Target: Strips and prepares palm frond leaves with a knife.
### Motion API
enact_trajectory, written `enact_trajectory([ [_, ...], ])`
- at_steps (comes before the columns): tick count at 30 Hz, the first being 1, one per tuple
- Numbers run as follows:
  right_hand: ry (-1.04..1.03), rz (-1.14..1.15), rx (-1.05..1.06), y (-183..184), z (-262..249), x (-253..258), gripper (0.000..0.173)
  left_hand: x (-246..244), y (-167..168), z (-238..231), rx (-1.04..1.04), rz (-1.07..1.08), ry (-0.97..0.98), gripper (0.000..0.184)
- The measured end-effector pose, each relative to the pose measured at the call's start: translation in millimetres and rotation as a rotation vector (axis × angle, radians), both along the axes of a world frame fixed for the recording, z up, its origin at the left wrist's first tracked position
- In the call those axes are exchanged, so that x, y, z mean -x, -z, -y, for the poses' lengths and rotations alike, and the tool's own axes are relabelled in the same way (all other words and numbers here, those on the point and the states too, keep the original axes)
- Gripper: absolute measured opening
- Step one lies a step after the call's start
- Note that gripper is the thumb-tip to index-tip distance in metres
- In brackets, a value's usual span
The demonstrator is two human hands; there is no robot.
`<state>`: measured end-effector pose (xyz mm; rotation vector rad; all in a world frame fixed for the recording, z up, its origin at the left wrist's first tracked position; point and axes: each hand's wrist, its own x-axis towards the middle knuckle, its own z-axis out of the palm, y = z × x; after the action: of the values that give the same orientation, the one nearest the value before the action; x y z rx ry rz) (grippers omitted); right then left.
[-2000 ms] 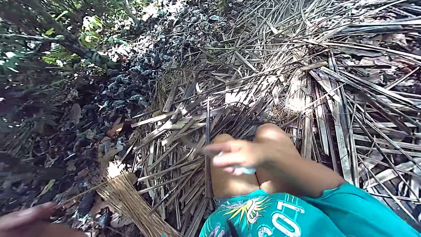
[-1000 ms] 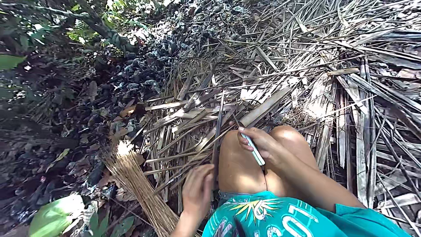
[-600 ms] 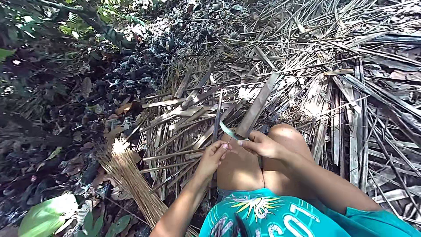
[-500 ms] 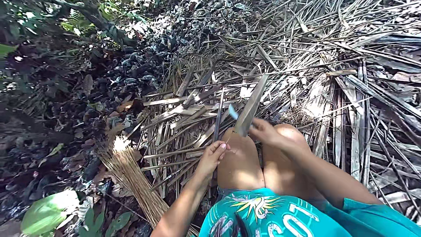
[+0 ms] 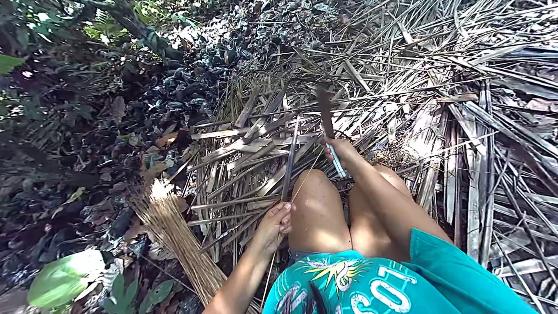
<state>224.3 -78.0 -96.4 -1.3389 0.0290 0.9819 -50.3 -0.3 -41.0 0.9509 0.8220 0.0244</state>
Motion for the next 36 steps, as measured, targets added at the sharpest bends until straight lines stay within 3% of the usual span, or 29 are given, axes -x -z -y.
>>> enact_trajectory([
  [3, -0.209, 0.365, 0.226, 9, -2, -1, 0.029, 11, 0, -3, -0.006, -0.026, 0.007, 0.028],
  [5, -0.243, 0.409, 0.287, 12, -7, 2, 0.033, 16, -1, -3, 0.015, -0.034, 0.005, 0.029],
  [8, -0.060, 0.081, 0.098, 13, -11, 10, 0.035, 24, -4, -2, 0.081, -0.053, -0.017, 0.030],
  [10, 0.099, -0.167, -0.033, 19, -2, -7, 0.047, 36, -9, -1, 0.097, -0.070, -0.017, 0.031],
  [13, 0.189, -0.173, -0.086, 4, 16, -28, 0.051, 53, -18, -5, 0.058, -0.040, -0.055, 0.033],
  [18, -0.324, 0.171, -0.359, -58, 33, 63, 0.043, 38, -30, -5, 0.024, 0.140, -0.055, 0.033],
  [22, -0.743, 0.039, -0.407, -88, 50, 126, 0.059, 24, -37, -2, 0.044, 0.202, -0.039, 0.034],
  [24, -0.831, -0.077, -0.405, -86, 48, 136, 0.050, 21, -38, 1, 0.046, 0.229, -0.023, 0.035],
  [26, -0.797, -0.048, -0.364, -89, 49, 131, 0.036, 23, -37, 3, 0.040, 0.240, 0.002, 0.033],
  [28, -0.607, 0.077, -0.320, -98, 51, 105, 0.029, 32, -35, 3, 0.017, 0.224, 0.050, 0.030],
  [32, -0.244, 0.238, -0.407, -114, 53, 31, 0.036, 51, -29, 6, 0.096, 0.239, 0.098, 0.024],
  [36, -0.582, 0.014, -0.307, -119, 63, 88, 0.036, 45, -27, 5, 0.151, 0.289, 0.073, 0.025],
])
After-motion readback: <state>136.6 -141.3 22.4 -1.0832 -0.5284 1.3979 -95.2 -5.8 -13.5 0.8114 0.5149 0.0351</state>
